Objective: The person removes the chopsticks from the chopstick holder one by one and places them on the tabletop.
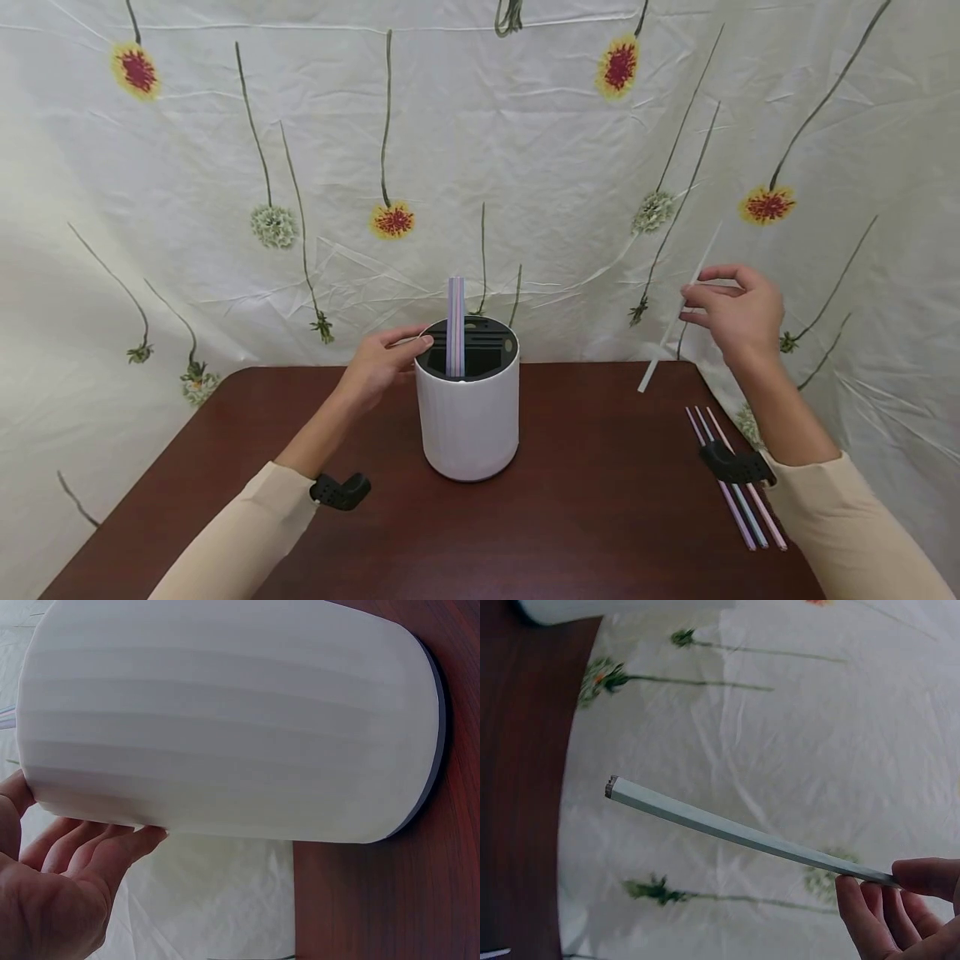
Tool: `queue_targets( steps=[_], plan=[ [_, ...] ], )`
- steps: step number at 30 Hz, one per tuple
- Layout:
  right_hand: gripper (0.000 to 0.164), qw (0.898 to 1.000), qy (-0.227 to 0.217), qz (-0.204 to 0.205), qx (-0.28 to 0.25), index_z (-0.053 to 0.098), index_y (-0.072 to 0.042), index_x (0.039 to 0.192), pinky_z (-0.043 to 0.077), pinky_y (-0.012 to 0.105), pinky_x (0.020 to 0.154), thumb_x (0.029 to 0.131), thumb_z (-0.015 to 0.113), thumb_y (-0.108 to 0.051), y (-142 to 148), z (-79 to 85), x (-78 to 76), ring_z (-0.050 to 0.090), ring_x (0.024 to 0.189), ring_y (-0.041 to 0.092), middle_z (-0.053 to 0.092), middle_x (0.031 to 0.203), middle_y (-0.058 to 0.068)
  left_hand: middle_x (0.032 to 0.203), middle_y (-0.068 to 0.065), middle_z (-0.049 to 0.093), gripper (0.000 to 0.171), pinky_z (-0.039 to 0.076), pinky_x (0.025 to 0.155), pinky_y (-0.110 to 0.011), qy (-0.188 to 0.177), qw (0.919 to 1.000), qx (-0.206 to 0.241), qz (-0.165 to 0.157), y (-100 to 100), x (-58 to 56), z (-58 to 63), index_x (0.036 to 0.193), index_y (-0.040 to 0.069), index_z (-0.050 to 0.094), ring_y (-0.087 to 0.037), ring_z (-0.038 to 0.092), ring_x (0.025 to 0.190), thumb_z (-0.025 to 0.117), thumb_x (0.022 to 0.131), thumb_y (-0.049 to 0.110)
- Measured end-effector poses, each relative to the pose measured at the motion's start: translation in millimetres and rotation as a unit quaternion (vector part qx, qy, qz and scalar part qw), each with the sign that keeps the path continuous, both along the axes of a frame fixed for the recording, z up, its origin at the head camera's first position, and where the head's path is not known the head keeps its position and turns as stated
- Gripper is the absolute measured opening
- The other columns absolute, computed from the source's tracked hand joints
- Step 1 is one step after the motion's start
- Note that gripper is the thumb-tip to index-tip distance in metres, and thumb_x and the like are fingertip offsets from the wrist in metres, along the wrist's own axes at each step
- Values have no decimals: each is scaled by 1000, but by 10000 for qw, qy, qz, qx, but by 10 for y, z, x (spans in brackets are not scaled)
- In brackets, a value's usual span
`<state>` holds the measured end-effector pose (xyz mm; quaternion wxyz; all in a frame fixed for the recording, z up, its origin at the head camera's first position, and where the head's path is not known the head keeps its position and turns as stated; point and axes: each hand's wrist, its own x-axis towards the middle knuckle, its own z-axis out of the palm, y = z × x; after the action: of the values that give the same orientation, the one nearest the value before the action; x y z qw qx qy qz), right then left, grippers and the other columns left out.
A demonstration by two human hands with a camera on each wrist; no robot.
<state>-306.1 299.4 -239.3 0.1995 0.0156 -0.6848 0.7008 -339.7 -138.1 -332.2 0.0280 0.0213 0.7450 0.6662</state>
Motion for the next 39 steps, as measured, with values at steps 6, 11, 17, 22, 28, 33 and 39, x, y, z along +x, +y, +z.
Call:
queue_targets(
  steps=[6,11,17,22,28,33,39],
  plan=[
    [21,9940,-655,-159,865,57,-2,113,61,24,60,96,69,-6,274,-283,7,73,65,6,72,73,-13,138,-11,65,49,53,104,-47,8,10000,-57,25,6,-9,-5,142,16,61,-24,61,129,71,96,32],
    [20,9780,-1117,-278,1739,54,-6,117,62,26,64,100,63,-12,482,-562,18,73,67,4,68,75,-21,138,-11,65,50,51,105,-50,23,9999,-90,50,2,-16,-5,142,17,62,-25,61,129,72,96,33],
    [26,9642,-1399,-299,2234,54,2,124,63,28,66,101,59,-10,680,-911,13,72,68,4,67,74,-21,138,-11,65,49,52,105,-49,43,10000,-51,62,-7,-8,0,141,16,62,-25,61,128,72,96,32],
    [39,9522,-1615,-359,2569,54,13,129,62,29,63,99,63,-10,775,-1124,-2,72,68,7,72,80,-8,136,-11,66,49,52,104,-49,46,9999,-95,85,4,-11,0,140,16,63,-25,63,127,72,95,32],
    [43,9371,-1962,-273,2873,52,18,133,63,32,65,98,60,-6,805,-1301,-28,70,70,10,75,88,10,136,-11,66,49,53,104,-47,18,10000,-31,81,6,-23,-3,140,16,63,-24,63,126,73,95,31],
    [44,9292,-2276,-82,2909,52,19,130,63,36,67,95,62,-7,803,-1441,-72,69,70,10,73,83,6,134,-11,67,48,55,101,-46,26,9999,-35,98,1,-37,-9,140,16,64,-24,64,124,73,95,31],
    [43,9200,-2394,-22,3103,56,20,125,63,37,64,93,64,-7,797,-1581,-132,67,71,13,71,79,4,136,-11,66,49,51,105,-50,47,10000,49,53,-9,-54,-12,140,15,63,-25,62,127,73,95,31]
  ],
)
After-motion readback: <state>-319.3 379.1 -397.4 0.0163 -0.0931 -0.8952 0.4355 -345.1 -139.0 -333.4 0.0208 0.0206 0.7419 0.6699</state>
